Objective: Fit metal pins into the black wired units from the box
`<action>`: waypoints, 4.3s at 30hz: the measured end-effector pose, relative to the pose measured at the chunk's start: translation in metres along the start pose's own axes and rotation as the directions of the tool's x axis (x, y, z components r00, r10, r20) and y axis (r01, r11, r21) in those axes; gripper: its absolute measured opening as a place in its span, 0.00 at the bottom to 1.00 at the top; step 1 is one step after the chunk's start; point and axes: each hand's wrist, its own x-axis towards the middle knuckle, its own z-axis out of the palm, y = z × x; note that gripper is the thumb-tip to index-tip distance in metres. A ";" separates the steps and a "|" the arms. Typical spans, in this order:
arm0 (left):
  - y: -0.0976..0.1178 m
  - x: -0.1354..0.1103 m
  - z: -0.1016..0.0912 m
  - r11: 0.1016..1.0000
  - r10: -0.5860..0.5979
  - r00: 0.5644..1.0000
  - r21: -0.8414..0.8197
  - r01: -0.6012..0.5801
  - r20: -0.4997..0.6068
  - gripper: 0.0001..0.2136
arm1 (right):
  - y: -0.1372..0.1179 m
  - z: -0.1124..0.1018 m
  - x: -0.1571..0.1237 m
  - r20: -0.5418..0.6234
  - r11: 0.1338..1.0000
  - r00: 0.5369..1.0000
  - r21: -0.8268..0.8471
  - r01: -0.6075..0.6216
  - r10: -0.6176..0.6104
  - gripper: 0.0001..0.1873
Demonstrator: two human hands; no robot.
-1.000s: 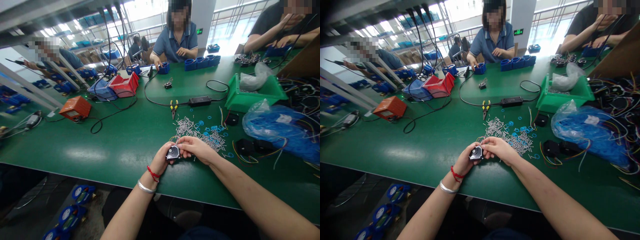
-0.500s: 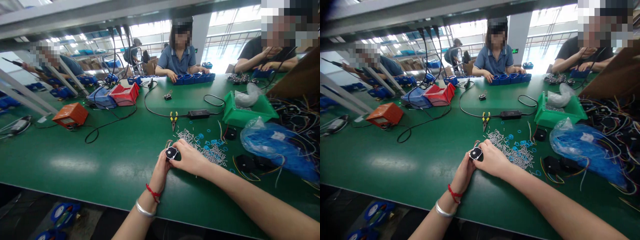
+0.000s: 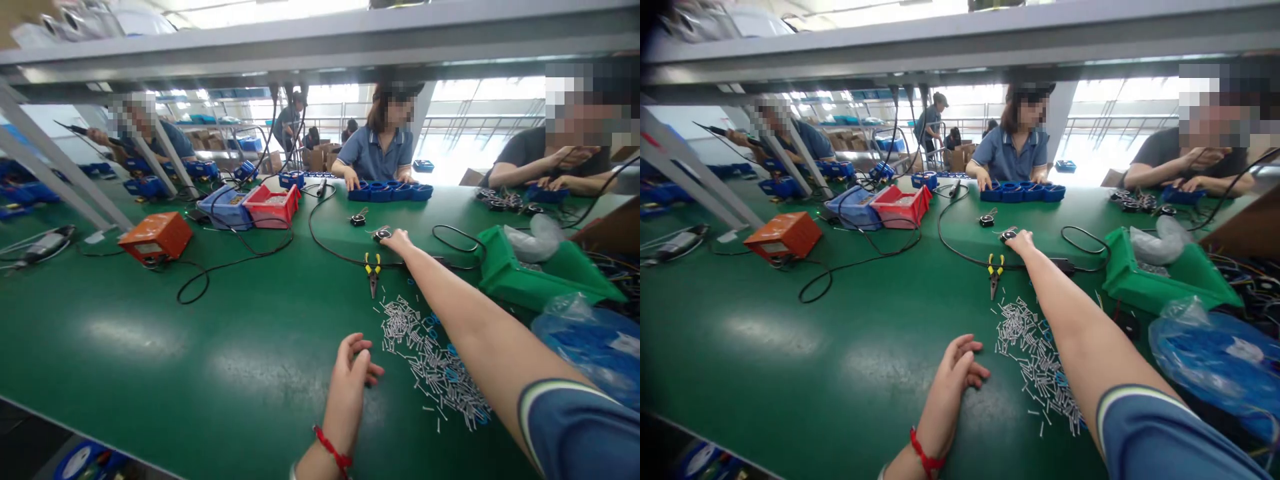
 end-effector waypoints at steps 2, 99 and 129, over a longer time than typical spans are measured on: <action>0.001 -0.001 -0.001 1.000 -0.009 1.000 0.025 0.009 0.014 0.15 | 0.007 0.000 0.005 -0.050 1.000 0.999 -0.025 -0.004 0.003 0.33; -0.006 -0.030 0.015 0.990 0.051 0.986 -0.136 -0.030 0.158 0.19 | 0.018 -0.037 -0.317 0.178 0.520 0.798 0.833 0.189 -0.575 0.33; 0.016 -0.049 0.019 0.746 0.389 0.870 0.450 -0.491 0.304 0.14 | 0.020 -0.031 -0.315 0.552 0.396 0.715 0.826 -0.400 -0.429 0.22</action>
